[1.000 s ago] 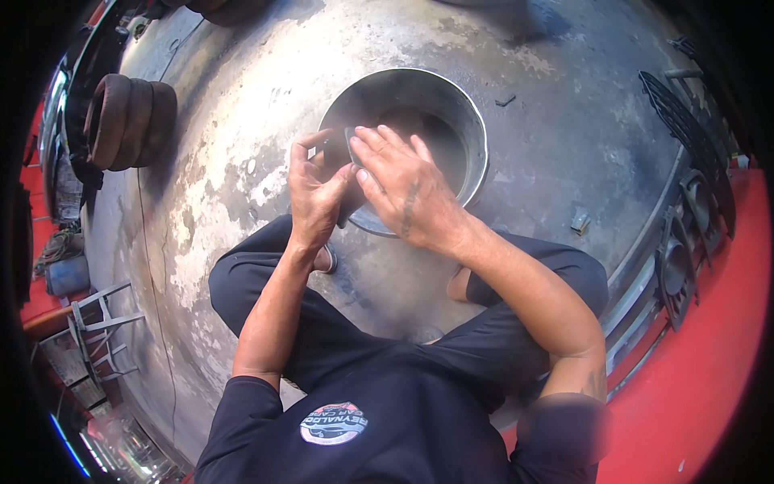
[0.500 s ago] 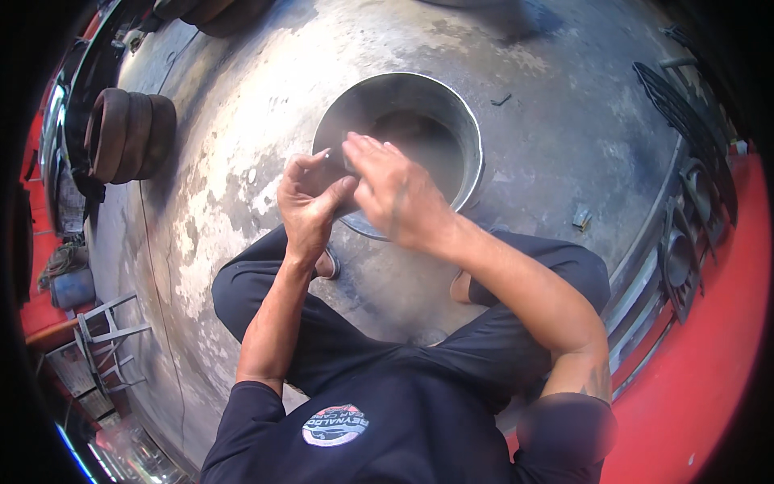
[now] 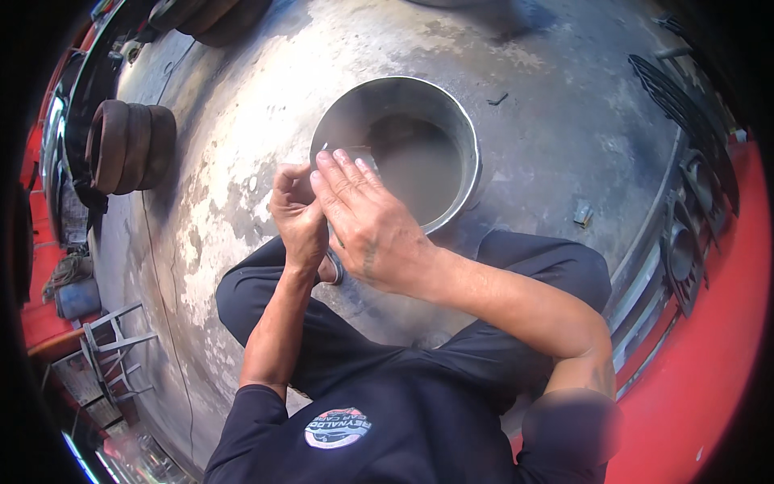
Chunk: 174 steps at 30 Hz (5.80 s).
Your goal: The person wipes a black plastic car grille with a white cloth, then sits on the floor to sand a smaller black plastic trim piece using a sanding block over a metal bucket.
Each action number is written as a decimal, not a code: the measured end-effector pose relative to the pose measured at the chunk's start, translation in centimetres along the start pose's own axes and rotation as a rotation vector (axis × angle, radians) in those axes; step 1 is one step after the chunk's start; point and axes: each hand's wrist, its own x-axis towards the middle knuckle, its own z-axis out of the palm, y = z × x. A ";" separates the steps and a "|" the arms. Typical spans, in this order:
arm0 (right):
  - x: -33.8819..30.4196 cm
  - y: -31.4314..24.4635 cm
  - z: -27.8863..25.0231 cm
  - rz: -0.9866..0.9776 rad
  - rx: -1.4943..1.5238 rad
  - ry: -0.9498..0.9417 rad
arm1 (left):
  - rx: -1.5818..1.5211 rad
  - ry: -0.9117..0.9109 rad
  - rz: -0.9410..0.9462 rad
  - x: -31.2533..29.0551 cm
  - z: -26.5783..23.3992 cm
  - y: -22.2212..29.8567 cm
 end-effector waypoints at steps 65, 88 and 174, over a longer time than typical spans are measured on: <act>0.6 1.2 -0.2 0.093 -0.076 -0.070 | -0.033 0.003 0.006 0.7 -0.7 0.5; 0.8 2.1 -0.3 0.029 0.041 -0.018 | -0.133 -0.005 -0.054 1.6 -1.8 0.9; 0.5 1.7 0.8 -0.084 -0.184 -0.053 | -0.803 -0.122 -0.702 2.5 -5.5 -4.3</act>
